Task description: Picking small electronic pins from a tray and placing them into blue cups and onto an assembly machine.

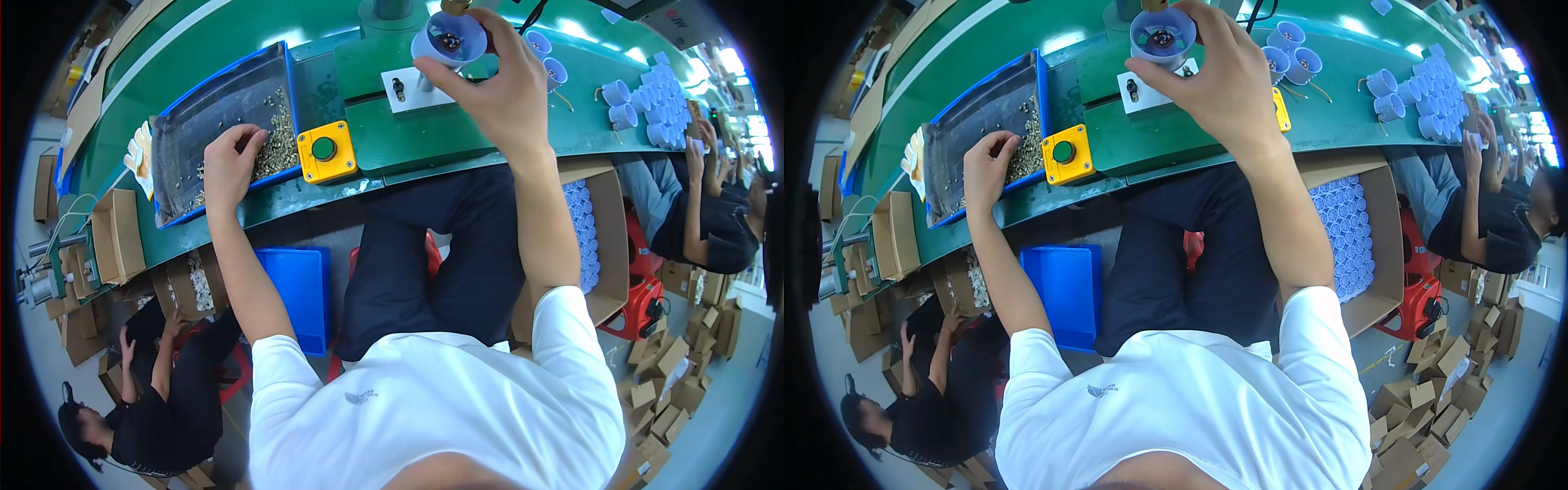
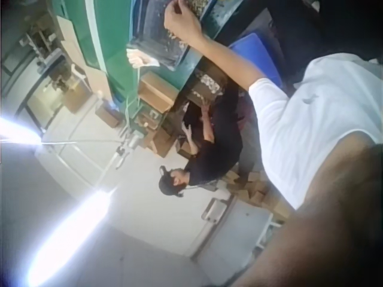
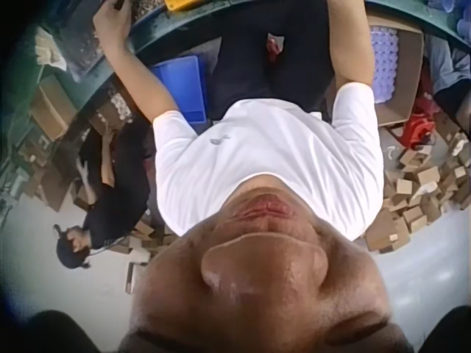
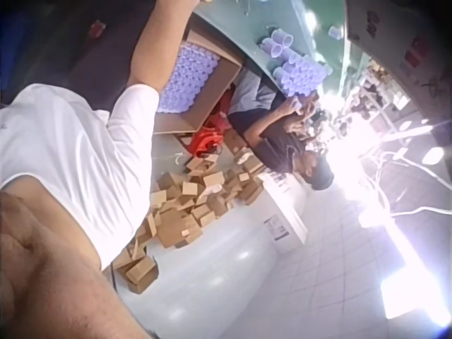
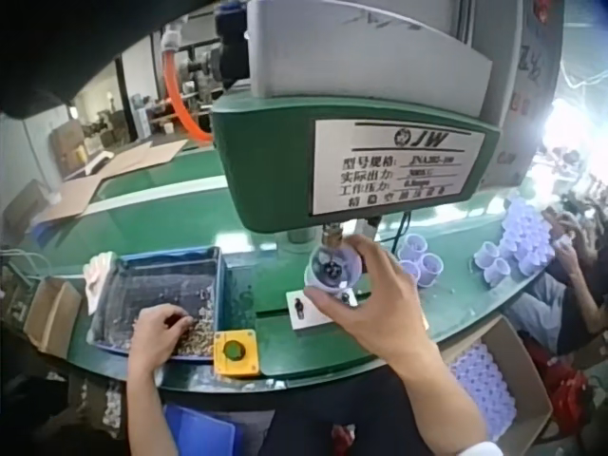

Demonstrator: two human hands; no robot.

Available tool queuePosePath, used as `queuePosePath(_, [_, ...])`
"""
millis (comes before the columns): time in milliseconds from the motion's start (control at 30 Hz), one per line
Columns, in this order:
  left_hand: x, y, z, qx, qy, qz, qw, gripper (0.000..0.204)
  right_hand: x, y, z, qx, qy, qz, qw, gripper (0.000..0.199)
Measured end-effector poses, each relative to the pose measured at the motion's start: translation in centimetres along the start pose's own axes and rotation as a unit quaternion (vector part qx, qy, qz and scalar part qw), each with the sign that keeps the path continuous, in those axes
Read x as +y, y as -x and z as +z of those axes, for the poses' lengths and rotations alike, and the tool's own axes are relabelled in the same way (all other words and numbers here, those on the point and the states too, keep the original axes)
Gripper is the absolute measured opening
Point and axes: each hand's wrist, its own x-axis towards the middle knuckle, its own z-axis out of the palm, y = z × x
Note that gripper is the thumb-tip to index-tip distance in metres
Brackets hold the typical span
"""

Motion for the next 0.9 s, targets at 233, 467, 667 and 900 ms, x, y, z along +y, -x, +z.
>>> queuePosePath(233, [0.0, -0.1, 0.0, -0.001, -0.005, -0.010, 1.000, 0.018, -3.9, -2.9, -2.8, -0.165, 0.010, 0.152, 0.974, 0.066])
queuePosePath(467, [-0.3, 0.1, -0.1, 0.001, 0.000, -0.002, 1.000, 0.019, -1.5, 0.2, 0.1, -0.072, 0.041, -0.025, 0.996, 0.070])
queuePosePath(667, [-0.4, 0.1, 0.0, 0.000, 0.005, 0.007, 1.000, 0.018, 0.2, 1.6, 0.4, 0.028, 0.016, -0.049, 0.998, 0.072])
queuePosePath(900, [-0.5, -0.1, 0.1, 0.002, 0.003, 0.012, 1.000, 0.017, 0.5, 1.3, 1.9, 0.041, -0.003, -0.075, 0.996, 0.064])
